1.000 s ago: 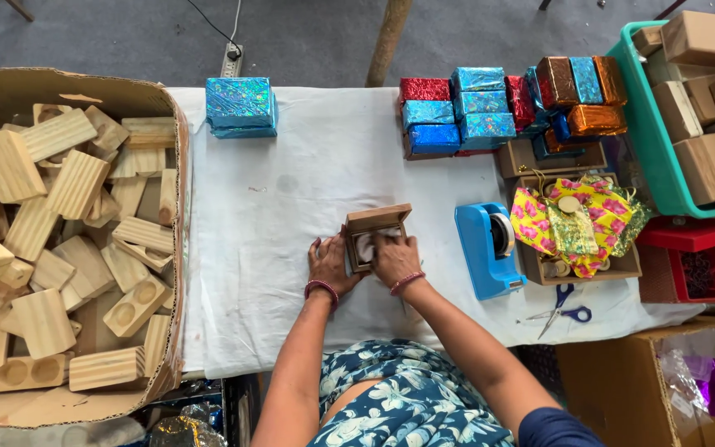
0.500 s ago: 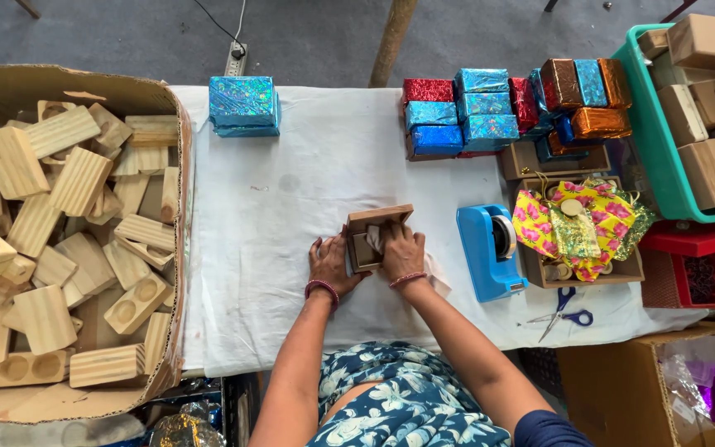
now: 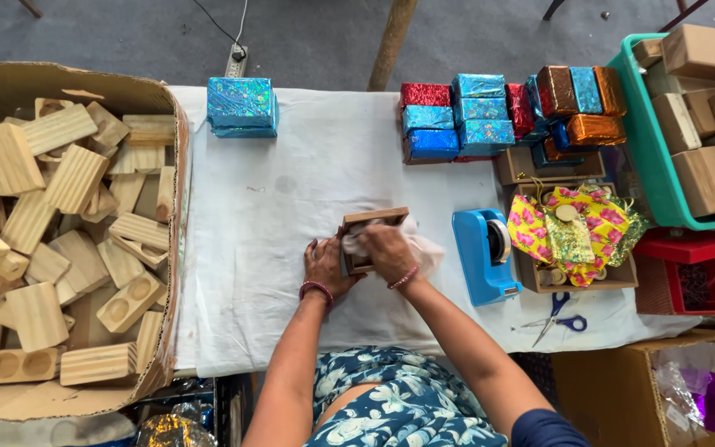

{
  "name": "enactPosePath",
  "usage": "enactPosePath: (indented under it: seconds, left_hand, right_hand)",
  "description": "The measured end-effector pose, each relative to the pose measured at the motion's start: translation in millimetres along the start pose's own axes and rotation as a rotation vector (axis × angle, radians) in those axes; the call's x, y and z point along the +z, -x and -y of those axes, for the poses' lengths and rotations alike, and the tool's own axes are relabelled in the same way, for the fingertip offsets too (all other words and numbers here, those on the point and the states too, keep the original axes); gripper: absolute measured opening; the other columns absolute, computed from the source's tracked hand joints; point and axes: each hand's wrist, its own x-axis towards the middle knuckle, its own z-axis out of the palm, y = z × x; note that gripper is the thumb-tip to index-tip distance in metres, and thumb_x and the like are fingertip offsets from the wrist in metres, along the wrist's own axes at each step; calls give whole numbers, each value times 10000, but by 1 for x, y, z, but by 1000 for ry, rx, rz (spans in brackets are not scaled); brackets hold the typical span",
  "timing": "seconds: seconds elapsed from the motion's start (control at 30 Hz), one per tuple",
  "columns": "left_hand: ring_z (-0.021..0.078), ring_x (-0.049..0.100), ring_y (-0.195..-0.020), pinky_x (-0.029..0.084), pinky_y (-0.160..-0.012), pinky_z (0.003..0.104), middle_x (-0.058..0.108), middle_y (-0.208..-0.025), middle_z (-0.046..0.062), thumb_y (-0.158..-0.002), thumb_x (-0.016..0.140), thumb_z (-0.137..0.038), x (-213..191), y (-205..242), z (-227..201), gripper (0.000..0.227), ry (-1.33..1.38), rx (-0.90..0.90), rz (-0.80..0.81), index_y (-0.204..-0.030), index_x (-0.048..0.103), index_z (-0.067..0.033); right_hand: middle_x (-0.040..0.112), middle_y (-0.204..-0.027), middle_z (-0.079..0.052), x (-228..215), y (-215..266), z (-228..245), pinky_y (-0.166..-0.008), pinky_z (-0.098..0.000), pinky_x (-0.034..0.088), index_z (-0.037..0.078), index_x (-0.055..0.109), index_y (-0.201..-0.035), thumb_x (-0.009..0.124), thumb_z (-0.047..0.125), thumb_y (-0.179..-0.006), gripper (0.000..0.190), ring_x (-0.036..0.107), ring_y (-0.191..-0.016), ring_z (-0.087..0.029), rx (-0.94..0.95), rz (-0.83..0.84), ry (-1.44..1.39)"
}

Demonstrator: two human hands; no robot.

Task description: The person wipes the inside and outside of a small wooden box using a cloth. They then place a small decorative item into the box and close the lid. The workspace includes a table with various wrapped boxes and a large container of wooden pieces.

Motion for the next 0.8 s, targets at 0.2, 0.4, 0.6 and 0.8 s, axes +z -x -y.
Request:
enactPosePath:
  seconds: [0.2, 0.4, 0.6, 0.8]
  left_hand:
    - [219, 364, -1440, 124, -1246, 475, 481, -1500, 68, -609, 878, -648, 9, -2, 7, 1289, -50, 1, 14, -1573, 242, -76]
    - [211, 357, -1441, 107, -1243, 482, 476, -1500, 71, -605, 878, -647, 4, -2, 4, 1299, -35, 7, 11, -1571, 231, -68]
    - [219, 359, -1436, 122, -1230, 481, 469, -1524, 43, -601, 880, -632, 5, -1, 7, 1163, 2, 40, -36, -1503, 359, -115]
    - [213, 380, -1411, 151, -1214, 474, 482, -1517, 35, -650, 881, -459, 12, -3, 12, 948, 1, 43, -37, -1439, 415, -218]
  right_hand:
    - [660, -1242, -105, -4, -27, 12, -1037, -441, 479, 54, 680, -1273, 605, 130, -872, 415, 645, -1153, -282, -209, 180, 32]
    - [677, -970, -96, -11, -13, 3, -895, -509, 480, 90, 689, -1095, 622, 154, -888, 227, 661, -912, -275, 142, 449, 305]
    - [668, -993, -147, 12, -2, 16, -846, -446, 514, 91, 677, -1066, 690, 136, -813, 258, 647, -925, -328, 312, 431, 156]
    - [687, -1260, -99, 4, -4, 42, -926, -420, 511, 76, 681, -1144, 637, 38, -773, 376, 646, -1078, -303, 52, 237, -190]
